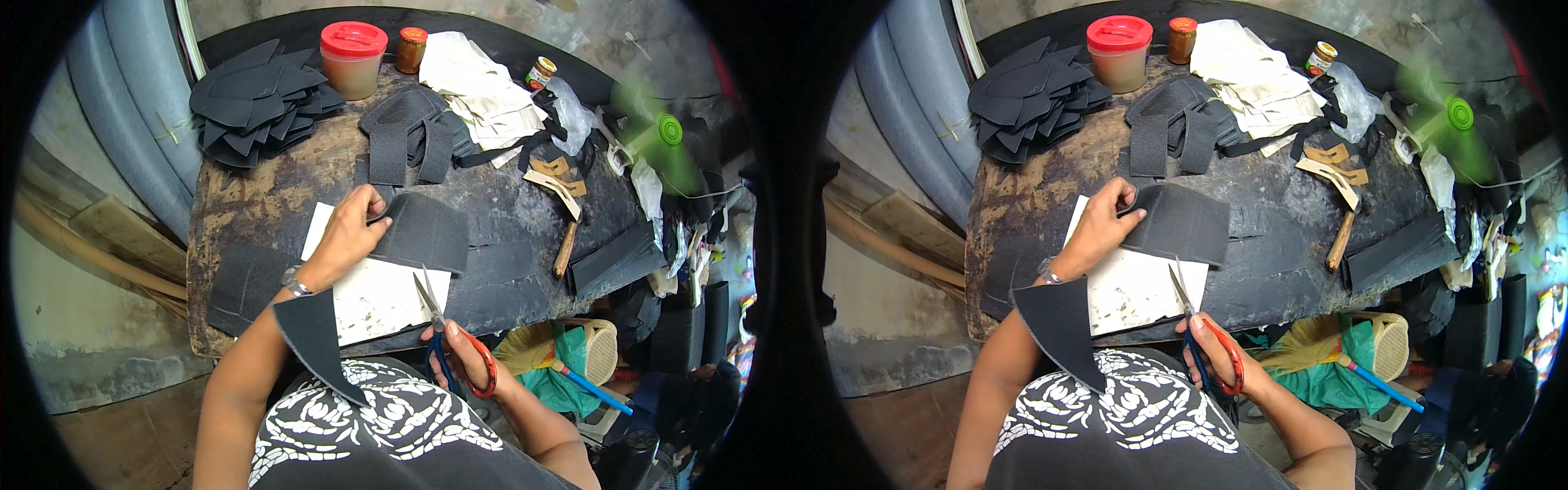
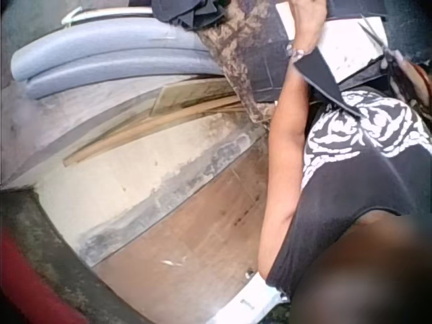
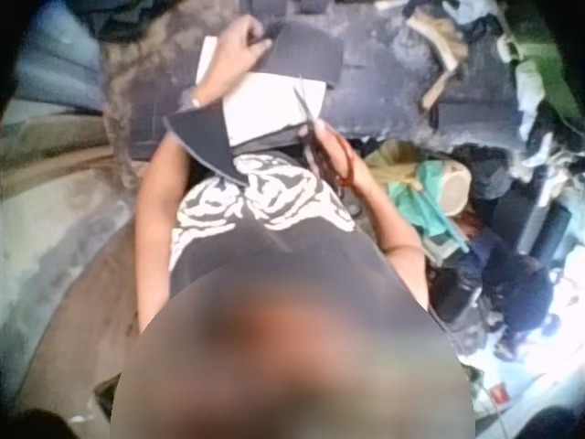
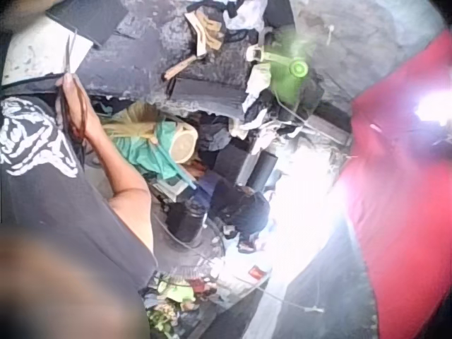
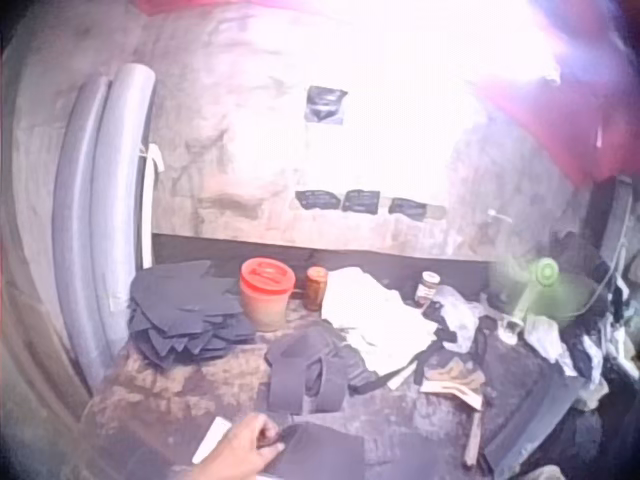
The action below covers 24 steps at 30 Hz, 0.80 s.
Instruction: The person cuts a black rubber sheet into smaller rectangular pieces using red-handled scissors. They repeatedly trim the edges and stack the cut pieces on the workbench.
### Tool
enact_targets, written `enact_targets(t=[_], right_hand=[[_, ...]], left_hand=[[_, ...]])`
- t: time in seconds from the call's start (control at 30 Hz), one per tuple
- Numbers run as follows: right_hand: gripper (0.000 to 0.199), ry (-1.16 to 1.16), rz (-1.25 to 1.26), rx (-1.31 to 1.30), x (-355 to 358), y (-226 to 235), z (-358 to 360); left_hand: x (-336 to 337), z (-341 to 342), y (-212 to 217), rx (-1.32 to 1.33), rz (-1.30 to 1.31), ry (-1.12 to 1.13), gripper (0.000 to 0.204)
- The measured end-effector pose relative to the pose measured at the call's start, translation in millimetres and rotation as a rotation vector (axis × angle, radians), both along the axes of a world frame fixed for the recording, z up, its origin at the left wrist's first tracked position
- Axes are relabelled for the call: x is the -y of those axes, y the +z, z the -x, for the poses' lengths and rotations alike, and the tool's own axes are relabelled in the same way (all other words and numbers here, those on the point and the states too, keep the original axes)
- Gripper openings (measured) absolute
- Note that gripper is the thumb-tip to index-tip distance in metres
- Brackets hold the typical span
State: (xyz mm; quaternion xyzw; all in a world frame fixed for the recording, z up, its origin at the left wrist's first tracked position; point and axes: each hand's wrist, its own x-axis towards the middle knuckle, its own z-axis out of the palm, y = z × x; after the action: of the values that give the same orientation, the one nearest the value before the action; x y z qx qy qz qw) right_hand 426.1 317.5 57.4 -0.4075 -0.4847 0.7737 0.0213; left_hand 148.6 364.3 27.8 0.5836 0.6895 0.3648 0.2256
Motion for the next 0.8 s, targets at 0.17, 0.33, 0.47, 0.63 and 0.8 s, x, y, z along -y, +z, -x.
enact_targets(t=[0.17,0.33,0.47,0.63,0.8], right_hand=[[0.072,0.002,0.090,-0.019,-12,0,2],[0.072,0.006,0.158,-0.137,-33,5,12],[0.070,0.046,-0.002,-0.173,-49,18,28],[0.067,0.132,-0.437,-0.166,-63,25,55],[0.069,0.099,-0.581,-0.162,-77,18,76]], left_hand=[[13,28,-5,0.367,-0.079,-0.071,0.031],[21,53,3,0.987,-0.097,-0.022,0.031],[22,70,15,1.072,-0.202,-0.073,0.027],[20,70,33,1.068,-0.286,-0.088,0.028],[18,61,50,1.099,-0.289,-0.088,0.026]])
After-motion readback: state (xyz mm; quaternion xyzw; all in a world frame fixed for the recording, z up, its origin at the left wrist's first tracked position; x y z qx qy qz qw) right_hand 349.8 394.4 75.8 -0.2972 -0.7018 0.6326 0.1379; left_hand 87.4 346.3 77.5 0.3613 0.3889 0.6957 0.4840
